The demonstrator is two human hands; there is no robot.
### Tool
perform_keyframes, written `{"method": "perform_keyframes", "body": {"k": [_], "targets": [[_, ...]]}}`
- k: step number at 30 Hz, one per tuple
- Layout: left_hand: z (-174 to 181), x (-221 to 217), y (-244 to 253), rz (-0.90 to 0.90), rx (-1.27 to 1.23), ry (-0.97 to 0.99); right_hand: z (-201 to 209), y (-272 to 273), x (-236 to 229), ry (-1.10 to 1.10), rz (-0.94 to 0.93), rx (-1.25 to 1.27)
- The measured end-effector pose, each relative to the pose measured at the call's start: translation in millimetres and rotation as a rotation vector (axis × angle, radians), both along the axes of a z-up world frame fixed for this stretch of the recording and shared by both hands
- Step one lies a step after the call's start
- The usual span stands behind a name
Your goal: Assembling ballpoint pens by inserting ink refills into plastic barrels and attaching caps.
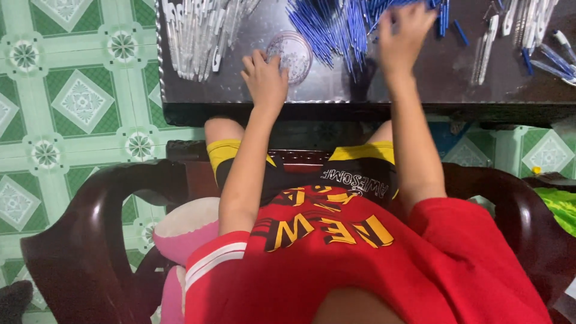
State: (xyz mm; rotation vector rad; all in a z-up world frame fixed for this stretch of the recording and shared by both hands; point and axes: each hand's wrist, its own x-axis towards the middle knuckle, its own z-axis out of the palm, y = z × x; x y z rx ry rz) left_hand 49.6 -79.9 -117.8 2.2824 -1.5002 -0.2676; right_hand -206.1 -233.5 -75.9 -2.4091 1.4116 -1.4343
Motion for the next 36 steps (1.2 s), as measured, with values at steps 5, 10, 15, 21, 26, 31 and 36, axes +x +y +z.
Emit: {"method": "perform_keyframes", "body": {"k": [5,10,15,21,26,31,36], "targets": [[-11,-6,-1,-0.011,-0.164,-0.157,-43,60,5,0.328,-0.03,0.353],[-14,-5,-4,-0.09,-0.188,-0.163,-47,81,35,0.284,0.04,0.239],[-13,-4,-12,-0.103,-0.079,-0.104,-32,79,79,0.236,0.451,0.163],[-2,13,-5,-0.028,-0.149,0.1,-51,65,116,0.645,0.275,0.252],[-16,46,-13,0.314,-0.249,0.096,-48,71,123,0.576,0.266,0.503],[-25,80,-18,0.275,0.007,-0.321,-19,69,128,0.488,0.259,0.697],[-47,83,-26,0.258,0.051,-0.368,-19,60,117,0.301,0.325,0.619]]}}
